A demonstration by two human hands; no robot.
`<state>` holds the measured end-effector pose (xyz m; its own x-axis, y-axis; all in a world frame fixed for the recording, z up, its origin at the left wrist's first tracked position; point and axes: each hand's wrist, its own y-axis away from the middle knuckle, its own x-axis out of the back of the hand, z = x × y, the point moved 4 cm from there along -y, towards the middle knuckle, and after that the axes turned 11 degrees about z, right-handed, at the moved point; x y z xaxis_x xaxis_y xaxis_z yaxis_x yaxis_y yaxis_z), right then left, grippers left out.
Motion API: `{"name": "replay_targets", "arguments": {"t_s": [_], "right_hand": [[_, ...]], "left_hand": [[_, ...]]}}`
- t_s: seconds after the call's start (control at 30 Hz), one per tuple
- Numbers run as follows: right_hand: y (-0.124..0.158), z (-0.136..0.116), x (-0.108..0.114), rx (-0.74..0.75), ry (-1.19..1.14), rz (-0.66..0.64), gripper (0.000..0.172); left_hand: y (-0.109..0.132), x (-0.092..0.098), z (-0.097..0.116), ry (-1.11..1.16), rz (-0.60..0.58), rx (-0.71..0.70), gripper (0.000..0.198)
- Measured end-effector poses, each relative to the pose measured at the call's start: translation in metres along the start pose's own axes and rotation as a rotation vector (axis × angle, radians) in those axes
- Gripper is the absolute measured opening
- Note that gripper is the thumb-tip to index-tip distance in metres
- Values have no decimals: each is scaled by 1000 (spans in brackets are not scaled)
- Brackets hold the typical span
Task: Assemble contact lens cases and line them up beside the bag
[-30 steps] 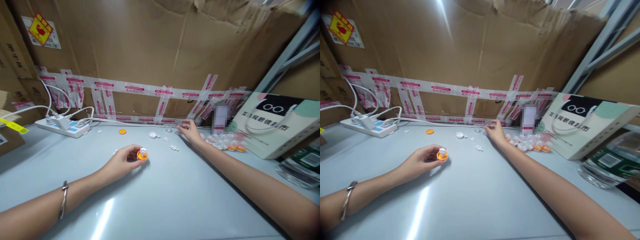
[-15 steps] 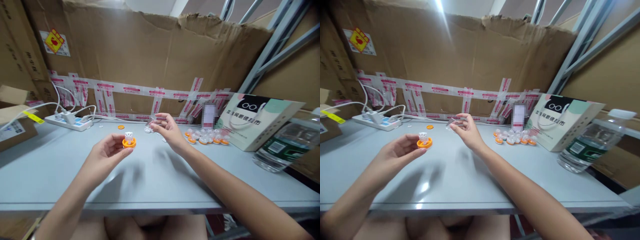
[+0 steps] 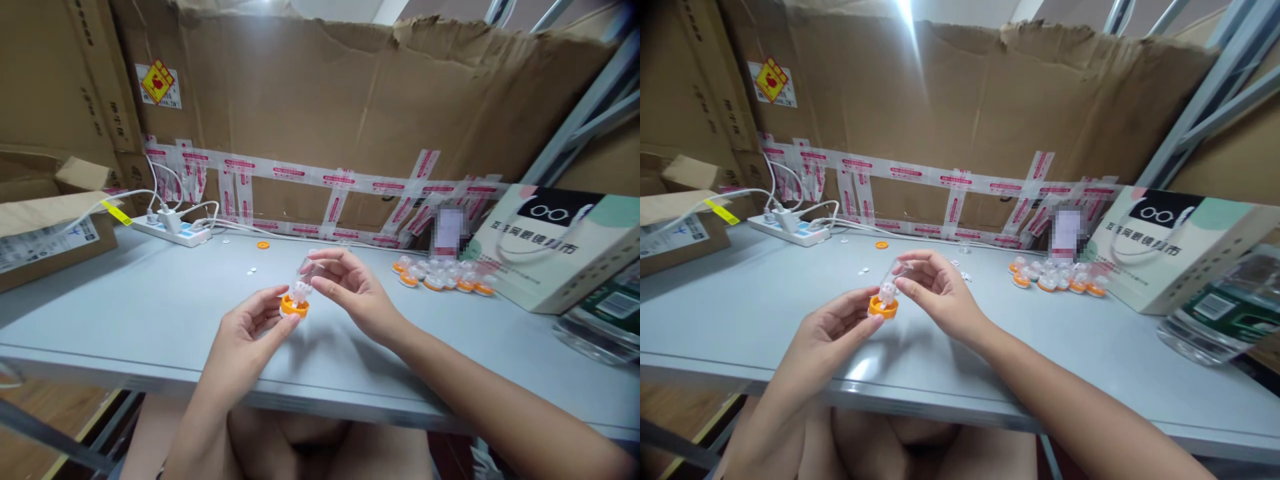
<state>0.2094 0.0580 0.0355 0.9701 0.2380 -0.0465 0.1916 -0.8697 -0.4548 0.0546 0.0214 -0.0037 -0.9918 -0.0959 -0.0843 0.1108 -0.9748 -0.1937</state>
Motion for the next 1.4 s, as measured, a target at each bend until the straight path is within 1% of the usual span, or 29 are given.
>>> {"name": "replay_targets", "arguments": {"t_s": [0.07,0.2,0.73,1.03,1.23,1.4], "right_hand": [[2,2,-4,-12,-2,-32,25],[5,6,-7,-10,18,-43,26],[7,3,-8,52,81,-82,23],[8,1,-8,47,112,-85,22],[7,3,-8,30,89,-64,22],[6,9,-8,-31,18,-43,21]], "left_hand": [[0,0,1,16,13,-18,33],[-1,-1,1,11,16,-32,26],[0,-1,3,-8,31,-54,25],[2,1,3,-8,31,-63,22],[3,1,5,-11,29,-79,19],[1,0,5,-23,29,-84,19]]}}
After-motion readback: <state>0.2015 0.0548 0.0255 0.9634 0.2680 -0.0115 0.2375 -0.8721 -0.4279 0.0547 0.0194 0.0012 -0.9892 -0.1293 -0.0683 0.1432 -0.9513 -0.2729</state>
